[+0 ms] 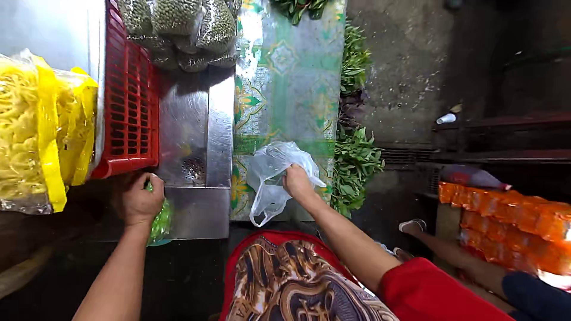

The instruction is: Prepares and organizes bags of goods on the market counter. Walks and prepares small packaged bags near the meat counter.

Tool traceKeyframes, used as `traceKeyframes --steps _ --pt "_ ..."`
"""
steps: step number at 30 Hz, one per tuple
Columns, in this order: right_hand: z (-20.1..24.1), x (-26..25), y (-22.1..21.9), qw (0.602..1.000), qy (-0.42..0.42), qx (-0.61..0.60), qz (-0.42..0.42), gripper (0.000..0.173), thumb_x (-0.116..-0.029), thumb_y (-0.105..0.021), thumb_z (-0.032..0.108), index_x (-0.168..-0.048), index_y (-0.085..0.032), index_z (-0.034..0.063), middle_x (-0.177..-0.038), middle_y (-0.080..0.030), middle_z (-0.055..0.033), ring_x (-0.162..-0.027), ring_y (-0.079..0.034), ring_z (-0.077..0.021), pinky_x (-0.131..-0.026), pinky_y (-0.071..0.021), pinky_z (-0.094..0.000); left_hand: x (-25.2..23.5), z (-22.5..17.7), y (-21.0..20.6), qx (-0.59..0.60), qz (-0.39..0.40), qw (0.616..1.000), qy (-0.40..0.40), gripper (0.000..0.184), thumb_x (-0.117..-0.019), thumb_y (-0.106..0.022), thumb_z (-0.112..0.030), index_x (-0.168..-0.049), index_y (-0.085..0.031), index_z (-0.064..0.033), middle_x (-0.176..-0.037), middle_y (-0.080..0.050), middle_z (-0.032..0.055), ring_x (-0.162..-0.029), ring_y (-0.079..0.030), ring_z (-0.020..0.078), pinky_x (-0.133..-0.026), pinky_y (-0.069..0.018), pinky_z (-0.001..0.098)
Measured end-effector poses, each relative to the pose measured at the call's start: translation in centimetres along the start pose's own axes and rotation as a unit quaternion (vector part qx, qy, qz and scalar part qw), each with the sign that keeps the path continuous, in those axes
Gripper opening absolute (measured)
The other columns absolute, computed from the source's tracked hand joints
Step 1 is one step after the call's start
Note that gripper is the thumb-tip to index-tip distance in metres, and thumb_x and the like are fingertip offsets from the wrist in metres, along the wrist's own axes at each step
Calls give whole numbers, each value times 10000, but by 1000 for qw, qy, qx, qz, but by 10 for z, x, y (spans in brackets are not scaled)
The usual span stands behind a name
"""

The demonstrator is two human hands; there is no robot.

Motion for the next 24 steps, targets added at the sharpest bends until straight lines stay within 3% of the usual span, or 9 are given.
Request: traceKeyframes --steps 4,8,12,14,16,18,21,24 --pt "-26 -5 60 999 30 -6 -26 438 -936 -589 -40 -1371 -592 18 -1365 -601 -247 -1248 -602 -423 -1034 -493 -596 0 8 -6 12 -10 1000 1 507 -994 -420 -366 -948 -702 53 -1145 -677 296 -1164 -617 489 -962 -442 680" --pt "-40 -18 79 998 53 3 14 487 -860 -625 -109 -1326 -635 35 -1293 -650 -235 -1212 -623 -424 -1017 -494 -623 -1 9 -5 13 -24 1000 1 521 -996 -408 -383 -932 -692 49 -1133 -678 283 -1155 -623 466 -961 -451 655" --pt "-41 -19 36 998 31 14 53 363 -957 -593 38 -1317 -638 30 -1293 -647 -232 -1224 -622 -392 -1049 -492 -572 -3 9 -2 7 -36 999 1 515 -987 -411 -378 -908 -690 47 -1109 -686 280 -1138 -632 468 -941 -461 656" --pt "-62 -18 1 998 -34 6 46 544 -968 -657 165 -1454 -493 -17 -1441 -532 -278 -1330 -545 -409 -1116 -445 -552 -4 7 0 8 -38 999 1 515 -987 -409 -377 -903 -692 45 -1099 -688 281 -1125 -637 472 -925 -463 661" --pt "-87 -13 -24 996 -87 -16 28 754 -938 -714 242 -1559 -358 4 -1528 -461 -273 -1398 -489 -411 -1146 -407 -576 -6 4 2 6 -43 999 5 516 -979 -408 -382 -897 -699 37 -1097 -693 277 -1117 -642 475 -918 -465 663" --pt "-90 -3 -30 992 -106 -70 3 679 -1009 -617 287 -1589 -356 51 -1559 -461 -224 -1447 -448 -364 -1187 -355 -569 -6 2 7 8 -49 999 11 504 -970 -416 -366 -889 -707 36 -1104 -701 278 -1118 -645 491 -917 -468 674" --pt "-76 5 -12 983 -84 -159 -27 535 -1072 -506 317 -1544 -444 73 -1518 -517 -188 -1427 -477 -292 -1198 -370 -487 -7 3 7 10 -51 999 15 479 -973 -427 -354 -899 -741 1 -1100 -726 235 -1101 -672 453 -919 -491 654" --pt "-55 15 23 988 3 -148 -41 485 -1022 -587 156 -1484 -512 30 -1459 -555 -233 -1384 -518 -321 -1185 -385 -475 -7 1 11 12 -44 999 22 437 -984 -446 -328 -940 -762 -30 -1117 -740 191 -1092 -693 411 -905 -518 630"
Point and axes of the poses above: each hand's wrist, its own x-axis away from the middle knuckle, its own y-axis out of the back of the hand, z = x × y, the point moved 8 cm from there along -x, towards the middle knuckle
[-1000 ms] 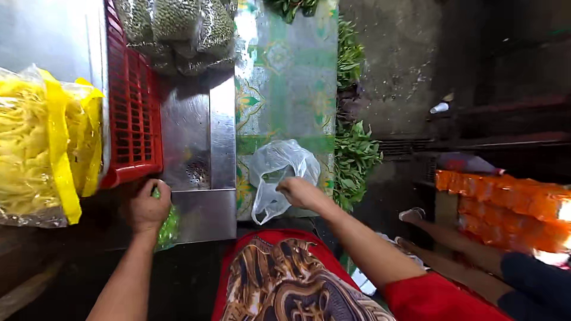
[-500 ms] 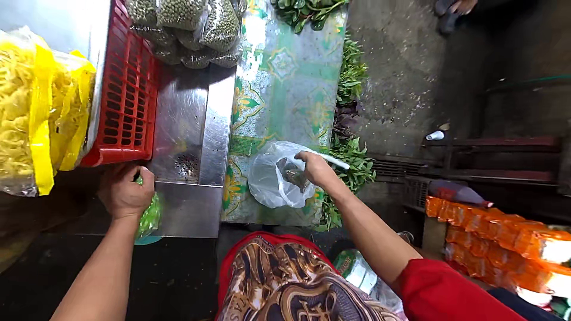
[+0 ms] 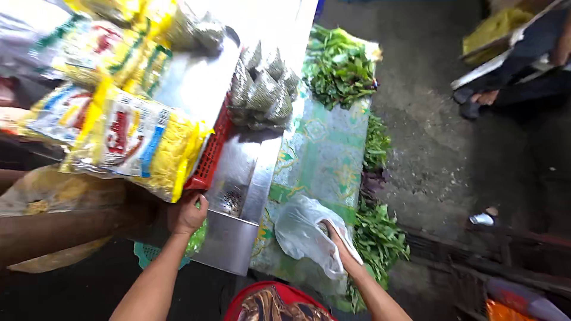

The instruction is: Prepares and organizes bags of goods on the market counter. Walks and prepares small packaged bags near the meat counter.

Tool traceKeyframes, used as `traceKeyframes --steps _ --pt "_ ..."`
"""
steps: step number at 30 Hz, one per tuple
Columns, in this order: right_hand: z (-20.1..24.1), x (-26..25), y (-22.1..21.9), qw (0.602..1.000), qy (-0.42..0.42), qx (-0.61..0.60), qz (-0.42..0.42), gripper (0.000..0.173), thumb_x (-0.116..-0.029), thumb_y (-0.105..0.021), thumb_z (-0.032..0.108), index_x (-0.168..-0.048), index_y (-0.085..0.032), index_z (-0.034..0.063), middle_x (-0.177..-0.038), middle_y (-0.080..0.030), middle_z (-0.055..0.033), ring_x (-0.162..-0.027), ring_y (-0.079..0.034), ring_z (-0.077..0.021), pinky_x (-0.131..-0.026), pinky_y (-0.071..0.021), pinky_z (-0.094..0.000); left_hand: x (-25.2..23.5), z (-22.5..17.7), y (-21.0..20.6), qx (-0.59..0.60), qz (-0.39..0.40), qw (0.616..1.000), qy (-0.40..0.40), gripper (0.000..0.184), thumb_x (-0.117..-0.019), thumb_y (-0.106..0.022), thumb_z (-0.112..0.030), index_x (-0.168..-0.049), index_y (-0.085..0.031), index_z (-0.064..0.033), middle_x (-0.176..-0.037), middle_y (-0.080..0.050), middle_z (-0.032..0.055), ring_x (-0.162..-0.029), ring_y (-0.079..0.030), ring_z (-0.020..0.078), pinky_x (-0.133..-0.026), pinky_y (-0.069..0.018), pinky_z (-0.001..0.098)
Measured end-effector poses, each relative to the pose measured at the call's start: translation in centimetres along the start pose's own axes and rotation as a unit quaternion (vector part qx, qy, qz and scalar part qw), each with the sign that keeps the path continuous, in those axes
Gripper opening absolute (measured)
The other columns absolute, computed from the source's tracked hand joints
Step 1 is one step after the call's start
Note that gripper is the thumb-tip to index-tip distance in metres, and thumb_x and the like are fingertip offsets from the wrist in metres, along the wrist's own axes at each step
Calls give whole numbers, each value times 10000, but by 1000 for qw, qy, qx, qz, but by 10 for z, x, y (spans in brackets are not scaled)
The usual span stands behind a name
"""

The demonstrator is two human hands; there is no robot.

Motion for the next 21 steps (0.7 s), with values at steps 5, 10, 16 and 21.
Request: traceKeyframes --steps 5,10,16,21 --pt "57 34 61 981 -15 -165 100 711 -691 -852 315 -1326 -610 107 -1143 -717 -112 -1018 -713 -238 -887 -603 -471 1 1 4 18 -21 1000 0 368 -962 -502 -296 -912 -769 -47 -1061 -756 170 -1026 -722 386 -838 -555 610" --pt "181 49 117 883 147 -432 108 870 -754 -848 514 -1428 -503 86 -1177 -711 -137 -1002 -718 -260 -859 -617 -454 0 9 -3 54 9 998 4 383 -964 -499 -353 -933 -773 -87 -1041 -761 131 -1002 -729 343 -824 -574 592" --pt "404 -6 160 884 266 -382 48 539 -864 -677 409 -1296 -580 102 -1075 -711 -35 -950 -696 -141 -868 -599 -374 0 7 5 68 -21 997 -23 344 -932 -545 -350 -873 -780 -107 -946 -767 117 -959 -742 321 -796 -590 554" --pt "534 -108 163 911 211 -352 -43 449 -1014 -607 355 -1312 -583 20 -1136 -686 -137 -987 -689 -218 -866 -590 -421 1 6 11 119 -47 990 -52 252 -900 -627 -284 -891 -792 -94 -952 -773 104 -951 -745 301 -832 -599 517"
Point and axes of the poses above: each hand's wrist, its own x-axis away from the middle knuckle, its own y-axis out of the back of the hand, z = x × y, the point moved 8 cm from there along -x, towards the middle knuckle
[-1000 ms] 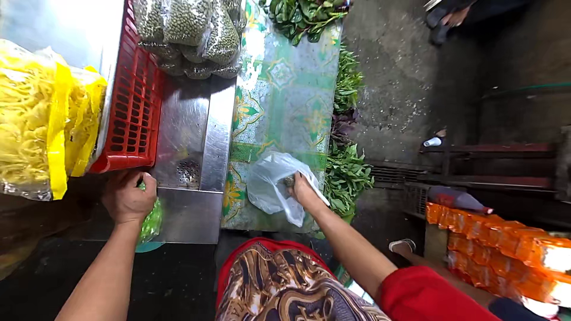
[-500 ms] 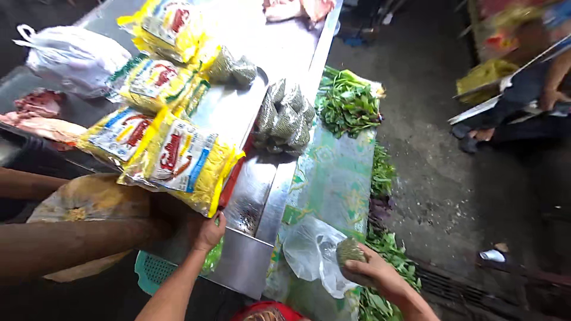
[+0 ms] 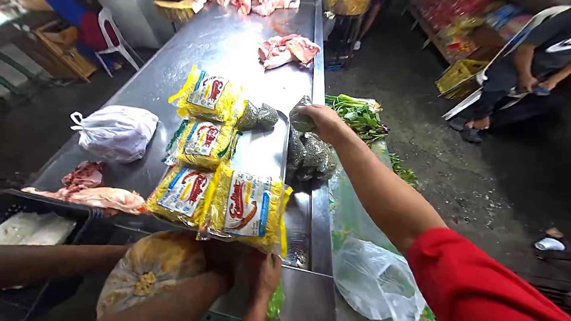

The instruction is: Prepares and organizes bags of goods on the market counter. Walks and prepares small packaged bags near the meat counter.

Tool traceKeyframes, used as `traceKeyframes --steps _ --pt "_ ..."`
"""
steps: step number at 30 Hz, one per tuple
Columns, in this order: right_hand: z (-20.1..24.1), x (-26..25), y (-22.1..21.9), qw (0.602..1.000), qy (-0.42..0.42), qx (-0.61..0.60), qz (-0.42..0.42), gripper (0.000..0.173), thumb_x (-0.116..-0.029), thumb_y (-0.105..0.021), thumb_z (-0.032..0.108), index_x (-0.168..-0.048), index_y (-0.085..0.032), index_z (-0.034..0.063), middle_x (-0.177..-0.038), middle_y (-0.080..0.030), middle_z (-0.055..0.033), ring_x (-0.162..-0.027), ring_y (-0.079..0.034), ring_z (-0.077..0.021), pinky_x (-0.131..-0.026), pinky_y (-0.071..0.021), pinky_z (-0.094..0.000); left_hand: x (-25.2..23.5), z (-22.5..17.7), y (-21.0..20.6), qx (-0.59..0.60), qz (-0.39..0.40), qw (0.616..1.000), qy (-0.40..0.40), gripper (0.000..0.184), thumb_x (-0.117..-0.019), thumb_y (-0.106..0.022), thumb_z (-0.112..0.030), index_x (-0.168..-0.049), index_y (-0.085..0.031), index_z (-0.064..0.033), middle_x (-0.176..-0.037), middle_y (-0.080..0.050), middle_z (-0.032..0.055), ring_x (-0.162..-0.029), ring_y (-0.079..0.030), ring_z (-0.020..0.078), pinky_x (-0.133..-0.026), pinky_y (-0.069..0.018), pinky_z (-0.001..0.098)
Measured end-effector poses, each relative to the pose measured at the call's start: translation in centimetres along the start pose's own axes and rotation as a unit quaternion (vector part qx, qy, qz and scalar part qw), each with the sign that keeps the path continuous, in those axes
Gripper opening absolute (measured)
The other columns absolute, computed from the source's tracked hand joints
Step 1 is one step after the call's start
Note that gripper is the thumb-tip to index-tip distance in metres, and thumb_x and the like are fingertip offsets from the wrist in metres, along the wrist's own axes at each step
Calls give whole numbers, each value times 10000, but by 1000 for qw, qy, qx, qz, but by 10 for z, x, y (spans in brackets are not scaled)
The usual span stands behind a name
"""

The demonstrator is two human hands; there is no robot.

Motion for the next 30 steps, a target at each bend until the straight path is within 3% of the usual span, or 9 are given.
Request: traceKeyframes --steps 4,9,14,17,19,21,24,27,30 --pt "-11 -60 -25 971 -65 217 -74 688 -993 -576 571 -1203 -646 -80 -1220 -649 -289 -1136 -645 -400 -970 -506 -603 -3 -2 5 1 21 1000 1 238 -900 -653 -267 -915 -794 -76 -938 -772 113 -931 -748 307 -835 -597 518" --pt "-5 -51 -44 926 -84 360 -78 641 -1035 -518 512 -1182 -649 -97 -1277 -624 -318 -1238 -599 -449 -1007 -456 -653 -9 -16 19 -22 145 988 41 356 -984 -560 -292 -1025 -794 -27 -1084 -768 157 -1070 -723 337 -944 -544 503" --pt "0 -37 -26 939 -8 322 -121 719 -1008 -565 539 -1473 -501 -5 -1426 -553 -281 -1337 -535 -436 -1094 -417 -637 -5 -15 14 -28 88 995 22 321 -937 -609 -304 -978 -801 -50 -1040 -775 142 -1027 -735 329 -896 -566 503" --pt "8 10 2 957 131 189 -175 452 -1035 -586 369 -1361 -616 58 -1262 -694 -137 -1126 -684 -260 -979 -542 -484 -2 -7 6 -27 -19 999 -19 265 -863 -656 -310 -887 -786 -80 -910 -767 120 -886 -753 316 -738 -612 502" --pt "-9 62 22 960 216 103 -147 328 -1050 -567 255 -1279 -645 33 -1096 -737 -85 -942 -730 -164 -842 -614 -369 3 -2 2 -28 27 999 -4 321 -903 -617 -327 -941 -784 -55 -981 -761 176 -960 -741 367 -814 -592 560" --pt "-48 125 50 967 233 66 -75 306 -1043 -551 212 -1246 -639 0 -1042 -738 -84 -894 -733 -173 -803 -635 -372 10 7 -12 -11 93 995 21 377 -940 -595 -350 -1008 -773 -25 -1069 -741 226 -1034 -715 412 -881 -554 625" --pt "-146 221 97 991 66 78 85 297 -993 -583 276 -1125 -697 35 -1023 -741 -71 -901 -716 -185 -818 -621 -404 7 4 -18 2 115 993 20 382 -953 -566 -332 -979 -760 -4 -1047 -737 216 -1028 -707 397 -894 -534 623" --pt "-270 312 125 936 -204 166 233 280 -1044 -552 207 -1175 -719 23 -1096 -734 -114 -982 -702 -206 -934 -567 -423 6 -8 -15 27 144 989 25 331 -999 -549 -200 -987 -738 72 -1031 -724 270 -1032 -702 424 -943 -517 608" --pt "-359 338 157 887 -338 277 151 328 -1087 -455 186 -1252 -691 29 -1190 -701 -198 -1104 -674 -329 -1028 -486 -551 6 -2 -19 -23 114 993 -8 389 -973 -522 -279 -921 -743 36 -988 -726 240 -1013 -696 415 -931 -518 590"
Point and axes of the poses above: each hand's wrist, its own x-axis away from the middle knuckle, its own y-axis out of the back of the hand, z = x × y, the point moved 8 cm from there along -x, towards the middle knuckle
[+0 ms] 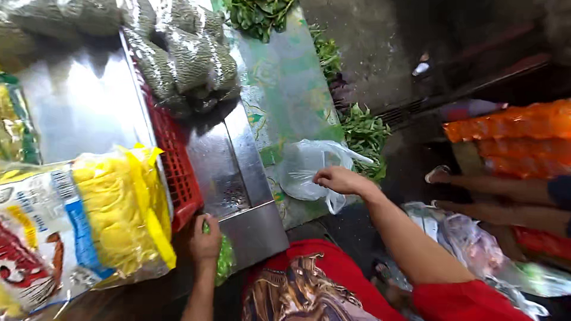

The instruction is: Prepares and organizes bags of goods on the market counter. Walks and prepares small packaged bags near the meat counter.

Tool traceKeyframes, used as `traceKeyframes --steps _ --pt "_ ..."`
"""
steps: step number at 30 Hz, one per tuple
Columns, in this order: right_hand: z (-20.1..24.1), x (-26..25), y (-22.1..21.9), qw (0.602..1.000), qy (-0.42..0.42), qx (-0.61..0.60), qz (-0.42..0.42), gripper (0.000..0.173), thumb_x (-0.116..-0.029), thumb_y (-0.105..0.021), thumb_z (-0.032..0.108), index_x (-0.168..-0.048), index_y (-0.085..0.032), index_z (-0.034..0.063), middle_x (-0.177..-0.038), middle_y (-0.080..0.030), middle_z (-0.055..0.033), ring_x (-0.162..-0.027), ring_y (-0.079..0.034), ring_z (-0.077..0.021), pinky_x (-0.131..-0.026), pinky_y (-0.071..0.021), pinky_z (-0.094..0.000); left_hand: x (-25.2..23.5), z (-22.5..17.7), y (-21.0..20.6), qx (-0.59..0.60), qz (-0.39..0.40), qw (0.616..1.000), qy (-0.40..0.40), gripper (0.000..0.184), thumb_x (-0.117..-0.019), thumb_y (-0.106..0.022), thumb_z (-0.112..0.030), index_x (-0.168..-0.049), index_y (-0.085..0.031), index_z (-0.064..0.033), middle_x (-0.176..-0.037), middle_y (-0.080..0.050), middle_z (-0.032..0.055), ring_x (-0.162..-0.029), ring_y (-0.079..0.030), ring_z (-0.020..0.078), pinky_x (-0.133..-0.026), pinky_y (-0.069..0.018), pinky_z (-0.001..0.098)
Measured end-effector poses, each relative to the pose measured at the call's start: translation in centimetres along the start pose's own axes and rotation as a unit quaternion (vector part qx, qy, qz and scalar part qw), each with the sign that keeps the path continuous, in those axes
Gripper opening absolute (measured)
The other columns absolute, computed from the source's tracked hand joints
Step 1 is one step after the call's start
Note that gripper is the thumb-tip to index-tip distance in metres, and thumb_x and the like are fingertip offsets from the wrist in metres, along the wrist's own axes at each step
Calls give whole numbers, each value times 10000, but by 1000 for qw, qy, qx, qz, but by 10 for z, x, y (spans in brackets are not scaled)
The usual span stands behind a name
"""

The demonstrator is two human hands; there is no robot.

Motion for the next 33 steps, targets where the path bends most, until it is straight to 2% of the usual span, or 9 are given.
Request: traceKeyframes --steps 3,6,11,15,19,24,28,31,33 --pt "-30 -44 0 976 -71 -167 -123 299 -1065 -444 90 -1289 -611 -17 -1197 -689 -192 -985 -730 -268 -928 -589 -451 -1 -1 0 -34 -15 999 3 414 -977 -512 -302 -915 -740 38 -977 -723 249 -1001 -698 413 -914 -514 596" --pt "-53 -83 -8 937 -131 -277 -166 348 -1043 -492 154 -1350 -530 -4 -1077 -702 -186 -825 -738 -255 -789 -618 -432 0 -9 5 -59 -17 998 14 399 -977 -518 -275 -918 -740 50 -992 -717 267 -1018 -689 438 -923 -500 615" --pt "-68 -92 18 951 -159 -175 -197 521 -1065 -446 451 -1280 -657 26 -1256 -674 -244 -1194 -644 -401 -1009 -481 -618 -2 -7 6 -108 -28 993 37 448 -987 -482 -328 -941 -753 26 -1046 -720 265 -1079 -673 456 -938 -480 653" --pt "-89 -82 19 958 -123 -214 -150 453 -1114 -379 242 -1440 -521 -39 -1449 -542 -281 -1389 -496 -387 -1157 -370 -548 -1 -5 4 -123 -38 991 39 486 -982 -448 -351 -931 -748 28 -1064 -721 267 -1094 -671 458 -942 -474 653" --pt "-91 -95 -3 912 -8 -401 -86 358 -1074 -444 98 -1409 -521 0 -1332 -617 -176 -1142 -637 -220 -974 -524 -395 -1 -3 3 -135 -38 990 34 488 -981 -441 -342 -934 -741 40 -1086 -720 268 -1119 -663 464 -955 -474 652" --pt "-61 -101 -13 948 13 -317 -19 286 -1047 -532 86 -1310 -573 -17 -1090 -670 -161 -893 -668 -203 -819 -569 -385 -1 -4 4 -145 -51 987 38 477 -975 -440 -331 -924 -751 27 -1085 -729 256 -1128 -666 461 -953 -478 648" --pt "-80 -98 -1 986 -130 -99 -23 394 -1031 -521 212 -1340 -588 -23 -1337 -617 -258 -1270 -591 -376 -1053 -460 -575 -1 -4 3 -147 -61 987 28 487 -978 -433 -335 -909 -751 27 -1066 -733 253 -1103 -678 455 -934 -491 641" --pt "-88 -98 1 986 -66 -127 -83 410 -1073 -482 193 -1404 -530 -45 -1373 -594 -267 -1301 -569 -356 -1104 -439 -507 -2 -6 5 -146 -56 987 33 488 -975 -430 -336 -901 -750 25 -1069 -733 249 -1106 -676 452 -934 -491 635" --pt "-81 -99 6 984 5 -62 -168 424 -1092 -443 260 -1346 -602 -40 -1326 -640 -253 -1277 -604 -354 -1104 -449 -501 -2 -5 4 -143 -45 988 42 487 -974 -430 -341 -906 -748 22 -1076 -729 252 -1109 -674 448 -936 -486 639"
Point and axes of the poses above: each hand's wrist, its own x-axis away from the middle knuckle, its own y-axis out of the back of the hand, z = x × y, the point moved 8 cm from there along -x, towards the middle knuckle
